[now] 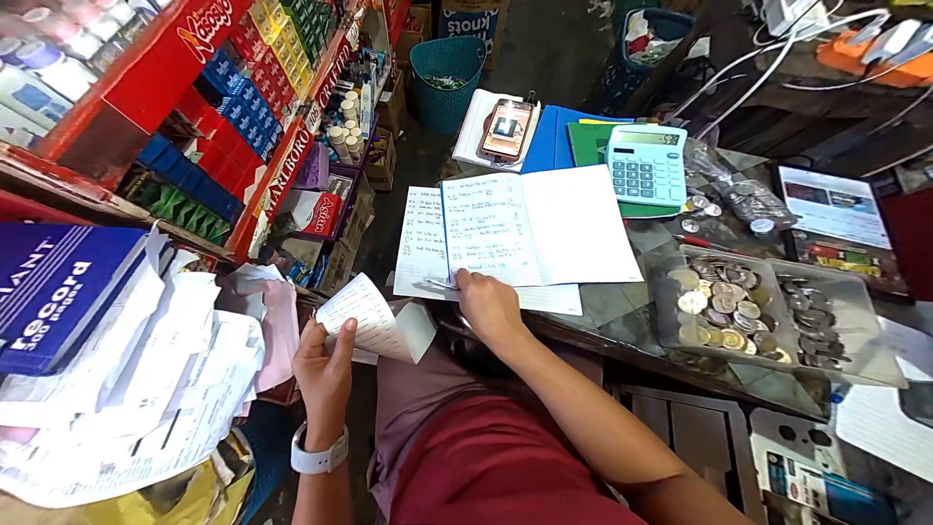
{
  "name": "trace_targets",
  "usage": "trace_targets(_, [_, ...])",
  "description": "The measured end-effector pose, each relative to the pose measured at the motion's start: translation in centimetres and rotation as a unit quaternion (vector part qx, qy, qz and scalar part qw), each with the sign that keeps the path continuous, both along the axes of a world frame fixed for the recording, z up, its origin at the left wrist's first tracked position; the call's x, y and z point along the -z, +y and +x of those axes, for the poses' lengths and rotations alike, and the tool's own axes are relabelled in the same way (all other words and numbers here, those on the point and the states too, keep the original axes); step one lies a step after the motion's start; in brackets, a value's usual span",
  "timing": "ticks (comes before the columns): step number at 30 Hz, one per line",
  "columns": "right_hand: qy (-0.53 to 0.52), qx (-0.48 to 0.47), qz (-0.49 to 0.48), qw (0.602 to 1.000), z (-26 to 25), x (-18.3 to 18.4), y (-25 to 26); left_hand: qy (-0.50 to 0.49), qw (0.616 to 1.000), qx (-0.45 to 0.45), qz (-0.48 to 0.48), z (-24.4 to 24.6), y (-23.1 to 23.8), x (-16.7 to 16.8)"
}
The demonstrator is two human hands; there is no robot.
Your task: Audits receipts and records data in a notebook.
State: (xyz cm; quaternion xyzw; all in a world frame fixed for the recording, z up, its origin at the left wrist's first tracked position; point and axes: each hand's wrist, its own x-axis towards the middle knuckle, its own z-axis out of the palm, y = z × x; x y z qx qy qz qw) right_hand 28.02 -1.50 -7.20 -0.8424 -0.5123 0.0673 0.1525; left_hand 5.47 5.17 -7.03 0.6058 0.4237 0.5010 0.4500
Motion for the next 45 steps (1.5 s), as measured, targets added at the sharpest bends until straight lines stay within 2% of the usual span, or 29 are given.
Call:
trace_targets(2, [-0.012, 0.025, 0.106, 0.994, 2.5, -0.6, -0.9, -0.002, 1.0, -0.001, 0.001, -0.1, 0.0, 0.0])
trace_targets(5, [-0.003, 0.123, 0.144, 0.982, 7.8, -3.2, -3.5, -0.005, 1.0, 0.0, 0.002, -0.4, 0.1, 0.2])
trace_targets(9, [-0.041, 0.267, 0.095, 0.958, 13.1, -5.6, -8.3, -0.008, 1.0, 0.003, 0.001, -0.1, 0.2, 0.4])
trace_targets(14, [-0.017, 0.376, -0.066, 0.924, 14.5, -5.8, -11.4, -0.004, 1.0, 0.016, 0.006, 0.0, 0.3, 0.5])
trace_targets(21, [-0.01, 0.362, -0.035, 0.931, 13.7, -5.2, -11.4, 0.015, 0.999, 0.021, 0.024, -0.3, 0.6, 0.4])
trace_targets(25, [0.047, 0.352, -0.007, 0.935, 15.0, -4.8, -10.6, 0.014, 0.999, 0.018, 0.029, -0.3, 0.6, 0.2])
trace_targets(32, [0.122, 0.365, -0.057, 0.921, 17.0, -3.5, -8.9, 0.004, 0.999, 0.019, 0.029, -0.3, 0.6, 0.2])
trace_targets(45, [0.124, 0.38, -0.077, 0.913, 17.9, -2.7, -8.4, 0.012, 0.999, 0.019, 0.028, -0.4, 0.6, 0.2])
